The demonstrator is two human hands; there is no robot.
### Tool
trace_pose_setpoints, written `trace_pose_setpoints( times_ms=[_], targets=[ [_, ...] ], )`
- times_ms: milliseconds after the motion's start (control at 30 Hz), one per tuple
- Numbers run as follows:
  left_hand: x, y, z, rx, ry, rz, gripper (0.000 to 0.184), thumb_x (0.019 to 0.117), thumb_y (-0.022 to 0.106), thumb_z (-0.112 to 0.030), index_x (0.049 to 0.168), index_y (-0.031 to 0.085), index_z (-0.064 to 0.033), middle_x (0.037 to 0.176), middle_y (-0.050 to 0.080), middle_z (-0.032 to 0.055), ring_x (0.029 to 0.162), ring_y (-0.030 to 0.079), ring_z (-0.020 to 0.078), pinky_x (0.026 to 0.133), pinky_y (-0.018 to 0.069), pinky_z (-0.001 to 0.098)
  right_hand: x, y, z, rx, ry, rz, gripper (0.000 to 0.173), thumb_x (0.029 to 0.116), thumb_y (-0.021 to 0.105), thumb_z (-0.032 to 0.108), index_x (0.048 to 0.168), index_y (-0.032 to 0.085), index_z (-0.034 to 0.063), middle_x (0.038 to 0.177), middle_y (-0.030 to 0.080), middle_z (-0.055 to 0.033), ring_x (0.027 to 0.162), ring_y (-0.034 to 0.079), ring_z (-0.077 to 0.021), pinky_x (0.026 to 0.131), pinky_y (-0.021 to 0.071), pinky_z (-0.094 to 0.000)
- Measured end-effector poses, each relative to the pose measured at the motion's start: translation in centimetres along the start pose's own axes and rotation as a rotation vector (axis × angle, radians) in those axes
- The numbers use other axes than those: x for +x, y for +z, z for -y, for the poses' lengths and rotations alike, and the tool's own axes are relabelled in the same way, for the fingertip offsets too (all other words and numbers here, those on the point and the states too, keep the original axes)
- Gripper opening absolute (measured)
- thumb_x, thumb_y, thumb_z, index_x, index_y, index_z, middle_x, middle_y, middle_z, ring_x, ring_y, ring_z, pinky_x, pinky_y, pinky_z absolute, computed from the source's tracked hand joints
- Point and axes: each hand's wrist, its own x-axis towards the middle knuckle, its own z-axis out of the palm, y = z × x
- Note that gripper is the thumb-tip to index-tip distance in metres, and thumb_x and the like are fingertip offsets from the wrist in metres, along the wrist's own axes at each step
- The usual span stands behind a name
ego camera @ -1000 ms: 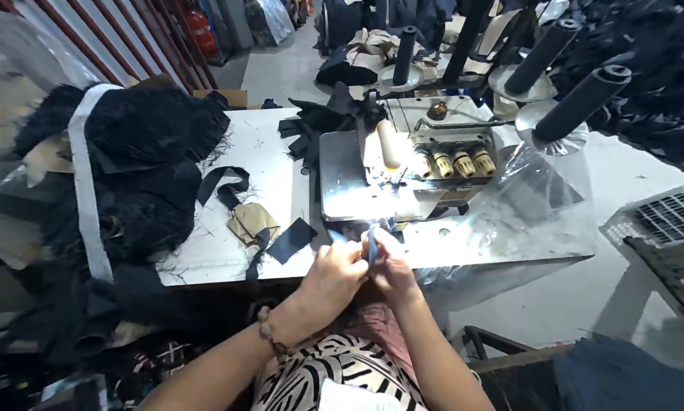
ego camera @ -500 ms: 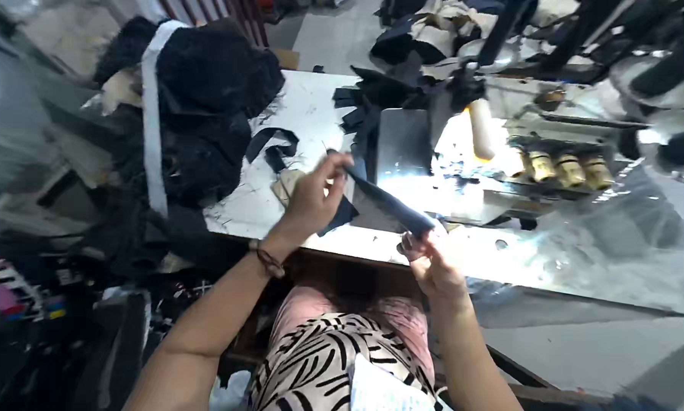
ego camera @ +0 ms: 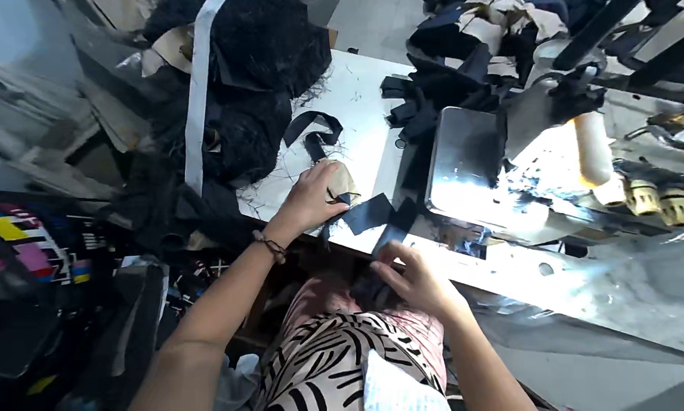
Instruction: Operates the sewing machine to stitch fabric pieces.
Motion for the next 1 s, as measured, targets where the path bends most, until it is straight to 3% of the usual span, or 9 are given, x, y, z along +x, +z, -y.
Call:
trace_pose_setpoints(
  times_ms=[133, 233, 300, 367, 500, 667, 800, 933, 1000],
  targets=[
    [1.6, 0.5, -1.0, 0.113, -0.117, 0.086, 0.080, 0.0882, 0.080, -0.033, 0.155, 0.043, -0.0106, 0.155, 0.046, 0.0199, 0.139, 0.046, 0.0440, 0.106, 0.0437, 0.0639, 4.2, 1.6, 0.2, -0.057, 0.034, -0.190, 0.021, 0.0927, 0.071, 0.021, 0.097, 0.067, 0.0001, 0.089, 0.067, -0.0103, 0.076, 0.066, -0.0163, 0.069, 0.0577, -0.0334],
    [2.7, -0.4, -2.3, 0.226, -0.229, 0.193, 0.077, 0.0869, 0.081, -0.030, 0.154, 0.047, -0.0132, 0.147, 0.050, 0.0229, 0.133, 0.048, 0.0477, 0.096, 0.0477, 0.0652, 7.1, 4.3, -0.6, -0.187, 0.061, -0.224, 0.039, 0.0859, 0.081, 0.029, 0.106, 0.066, -0.0011, 0.096, 0.066, -0.0152, 0.080, 0.066, -0.0261, 0.070, 0.0578, -0.0433],
    [3.2, -1.2, -2.9, 0.264, -0.269, 0.264, 0.070, 0.0896, 0.080, -0.033, 0.150, 0.052, -0.0118, 0.147, 0.049, 0.0237, 0.133, 0.048, 0.0474, 0.097, 0.0481, 0.0641, 8.5, 6.0, -1.0, -0.328, 0.095, -0.232, 0.053, 0.0830, 0.084, 0.036, 0.115, 0.064, -0.0015, 0.105, 0.065, -0.0204, 0.091, 0.068, -0.0359, 0.076, 0.0571, -0.0516],
    [3.4, -1.6, -2.8, 0.287, -0.259, 0.294, 0.065, 0.0910, 0.079, -0.032, 0.148, 0.054, -0.0103, 0.145, 0.050, 0.0239, 0.132, 0.050, 0.0463, 0.099, 0.0488, 0.0618, 9.3, 6.9, -1.4, -0.415, 0.095, -0.269, 0.044, 0.0850, 0.081, 0.028, 0.113, 0.064, -0.0008, 0.106, 0.066, -0.0216, 0.090, 0.068, -0.0391, 0.073, 0.0563, -0.0544],
    [3.7, -2.2, -1.2, 0.218, -0.187, 0.284, 0.044, 0.0922, 0.075, -0.025, 0.132, 0.066, -0.0076, 0.133, 0.058, 0.0246, 0.121, 0.058, 0.0442, 0.097, 0.0494, 0.0613, 9.4, 7.4, -1.5, -0.390, 0.054, -0.283, 0.010, 0.0883, 0.069, 0.004, 0.097, 0.070, 0.0005, 0.094, 0.069, -0.0180, 0.087, 0.069, -0.0372, 0.073, 0.0545, -0.0548],
    [4.7, -5.0, 1.0, 0.169, -0.125, 0.146, 0.020, 0.0932, 0.066, -0.003, 0.111, 0.069, 0.0063, 0.117, 0.064, 0.0304, 0.114, 0.062, 0.0469, 0.098, 0.0489, 0.0644, 8.4, 4.8, 0.5, -0.071, 0.022, -0.253, 0.007, 0.0891, 0.065, -0.001, 0.095, 0.068, -0.0017, 0.085, 0.067, -0.0139, 0.076, 0.067, -0.0254, 0.070, 0.0566, -0.0444],
    [4.4, -8.0, 0.5, 0.219, -0.175, -0.063, 0.019, 0.0948, 0.062, 0.001, 0.112, 0.066, 0.0086, 0.116, 0.065, 0.0292, 0.113, 0.063, 0.0467, 0.096, 0.0495, 0.0649, 9.0, 0.5, 3.1, 0.063, 0.009, -0.290, 0.012, 0.0927, 0.058, 0.002, 0.101, 0.065, -0.0021, 0.082, 0.066, -0.0089, 0.067, 0.062, -0.0117, 0.062, 0.0540, -0.0303],
    [3.4, -10.0, -0.1, 0.275, -0.196, -0.179, 0.021, 0.0973, 0.057, 0.000, 0.116, 0.061, 0.0096, 0.116, 0.064, 0.0302, 0.111, 0.065, 0.0471, 0.095, 0.0504, 0.0630, 12.1, -4.5, 5.0, 0.266, 0.008, -0.429, 0.018, 0.0985, 0.048, 0.003, 0.111, 0.058, -0.0052, 0.096, 0.069, -0.0061, 0.081, 0.067, -0.0081, 0.075, 0.0578, -0.0303],
    [2.7, -10.0, 0.1, 0.275, -0.205, -0.224, 0.028, 0.0981, 0.056, -0.001, 0.124, 0.058, 0.0084, 0.119, 0.065, 0.0311, 0.111, 0.066, 0.0482, 0.094, 0.0515, 0.0632, 14.0, -7.4, 7.3, 0.446, 0.046, -0.503, 0.016, 0.1031, 0.037, 0.005, 0.114, 0.047, 0.0011, 0.102, 0.070, -0.0031, 0.084, 0.070, -0.0092, 0.076, 0.0594, -0.0303]
  ],
)
